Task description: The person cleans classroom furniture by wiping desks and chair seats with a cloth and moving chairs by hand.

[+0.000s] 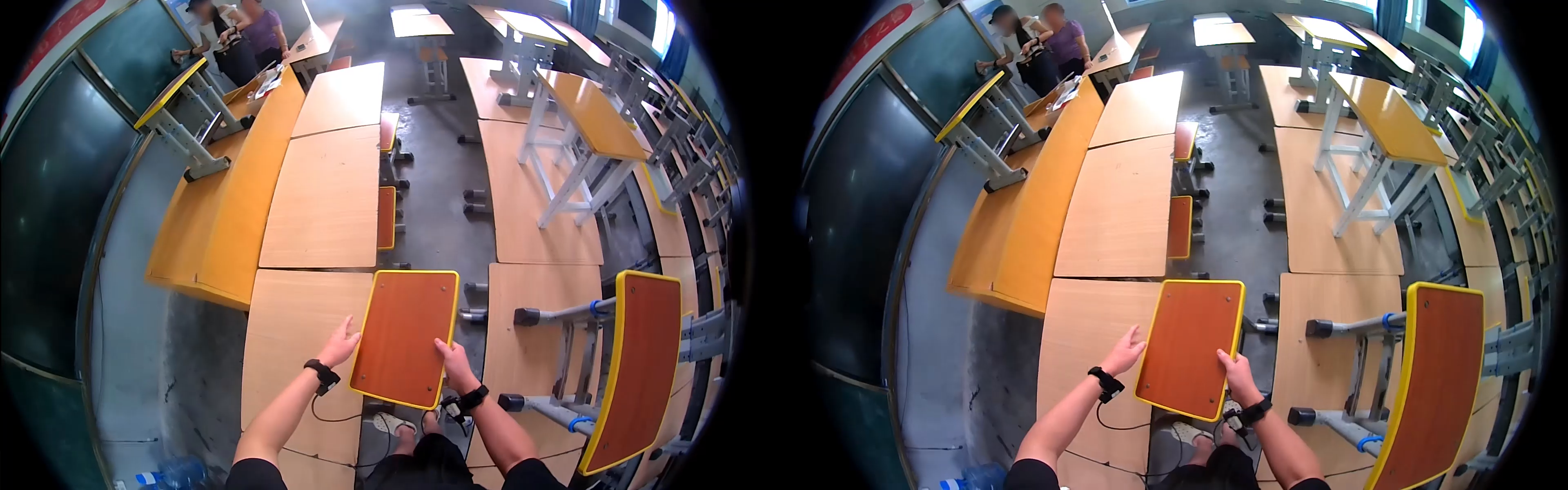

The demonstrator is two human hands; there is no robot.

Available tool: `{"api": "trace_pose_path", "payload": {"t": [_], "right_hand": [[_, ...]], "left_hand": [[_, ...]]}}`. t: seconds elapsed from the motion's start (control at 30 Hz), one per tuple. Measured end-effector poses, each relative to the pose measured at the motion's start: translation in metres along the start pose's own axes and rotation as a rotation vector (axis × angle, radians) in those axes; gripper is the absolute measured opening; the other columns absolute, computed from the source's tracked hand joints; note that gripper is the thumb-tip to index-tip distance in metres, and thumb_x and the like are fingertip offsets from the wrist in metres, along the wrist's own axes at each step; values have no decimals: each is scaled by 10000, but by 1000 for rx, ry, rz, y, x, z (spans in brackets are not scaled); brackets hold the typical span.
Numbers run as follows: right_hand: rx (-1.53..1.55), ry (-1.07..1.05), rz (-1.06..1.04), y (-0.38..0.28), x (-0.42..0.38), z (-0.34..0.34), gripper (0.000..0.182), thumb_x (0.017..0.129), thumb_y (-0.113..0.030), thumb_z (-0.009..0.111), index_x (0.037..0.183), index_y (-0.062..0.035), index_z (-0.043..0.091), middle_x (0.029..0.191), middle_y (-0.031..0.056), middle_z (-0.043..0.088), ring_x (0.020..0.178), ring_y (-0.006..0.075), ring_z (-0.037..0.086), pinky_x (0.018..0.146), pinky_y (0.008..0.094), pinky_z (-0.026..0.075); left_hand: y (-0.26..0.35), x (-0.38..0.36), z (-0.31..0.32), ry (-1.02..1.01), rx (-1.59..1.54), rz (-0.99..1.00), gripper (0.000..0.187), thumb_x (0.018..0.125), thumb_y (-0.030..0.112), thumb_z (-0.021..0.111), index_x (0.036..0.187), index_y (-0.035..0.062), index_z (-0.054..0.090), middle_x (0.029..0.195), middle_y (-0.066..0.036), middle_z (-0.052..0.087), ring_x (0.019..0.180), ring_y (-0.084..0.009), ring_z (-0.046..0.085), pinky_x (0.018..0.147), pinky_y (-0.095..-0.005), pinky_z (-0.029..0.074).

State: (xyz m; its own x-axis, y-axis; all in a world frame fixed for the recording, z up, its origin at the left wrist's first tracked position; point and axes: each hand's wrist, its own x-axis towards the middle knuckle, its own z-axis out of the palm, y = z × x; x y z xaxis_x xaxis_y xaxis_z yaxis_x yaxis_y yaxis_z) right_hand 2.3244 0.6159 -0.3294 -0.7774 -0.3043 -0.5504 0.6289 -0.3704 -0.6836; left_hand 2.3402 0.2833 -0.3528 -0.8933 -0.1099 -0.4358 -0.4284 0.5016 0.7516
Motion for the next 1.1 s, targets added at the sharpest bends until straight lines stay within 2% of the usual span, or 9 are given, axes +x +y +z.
{"api": "trace_pose_path", "payload": {"t": [0.03,0.13,0.23,0.33,0.63,0.77,0.87,0.97,1.1], "right_hand": [[-36,14,19,11,9,-9,334,1036,-223,572,1230,44,622,1137,108,711,1000,183,697,857,330,567],[-44,61,23,33,23,-25,312,1037,-210,570,1230,29,625,1128,103,712,982,189,702,850,332,572],[-51,136,8,51,35,-49,293,1037,-185,572,1235,26,621,1118,98,713,977,193,704,852,335,573],[-17,185,5,60,40,-69,292,1030,-171,593,1234,36,620,1127,101,711,985,186,692,864,336,562],[-48,251,19,122,71,-91,283,1013,-142,617,1223,48,626,1129,114,712,976,186,690,865,335,558],[-70,282,64,142,98,-97,286,1003,-153,634,1202,53,645,1117,110,711,973,186,675,856,336,542],[-135,263,-42,160,121,-103,313,1008,-183,632,1218,48,643,1111,98,715,981,173,669,854,335,539],[-202,206,-13,170,137,-104,312,1014,-215,634,1223,16,634,1078,23,698,925,102,626,814,287,518],[-196,227,96,191,147,-95,303,1015,-190,626,1214,39,631,1085,75,714,942,128,653,830,303,530]], "left_hand": [[-4,-1,1,110,389,44,809,957,336,671,1581,33,254,1595,-276,314,1468,-429,335,1173,-427,349],[-4,-14,8,144,603,-113,911,916,461,680,1601,68,226,1662,-283,77,1503,-532,133,1180,-611,267],[7,-24,12,99,698,-320,1006,905,599,627,1625,90,142,1677,-249,-65,1511,-546,-54,1132,-759,163],[-28,-18,24,118,772,-359,1063,898,703,547,1637,111,64,1680,-235,-94,1520,-505,-133,1104,-807,81],[-68,-11,36,130,765,-332,1133,878,788,483,1636,132,-43,1678,-208,-167,1512,-493,-185,1116,-783,-36],[-78,-9,36,111,725,-319,1149,871,774,517,1634,126,-48,1667,-228,-184,1504,-504,-198,1104,-784,-67],[-95,-12,38,136,747,-286,1157,867,740,568,1633,118,-37,1661,-248,-177,1500,-519,-188,1102,-784,-65],[-96,-11,40,179,773,-228,1155,867,705,605,1633,113,-25,1664,-245,-160,1503,-518,-176,1102,-784,-55],[-90,-12,39,113,757,-318,1112,899,732,546,1637,154,-52,1675,-198,-182,1515,-458,-216,1128,-735,-73]]}}
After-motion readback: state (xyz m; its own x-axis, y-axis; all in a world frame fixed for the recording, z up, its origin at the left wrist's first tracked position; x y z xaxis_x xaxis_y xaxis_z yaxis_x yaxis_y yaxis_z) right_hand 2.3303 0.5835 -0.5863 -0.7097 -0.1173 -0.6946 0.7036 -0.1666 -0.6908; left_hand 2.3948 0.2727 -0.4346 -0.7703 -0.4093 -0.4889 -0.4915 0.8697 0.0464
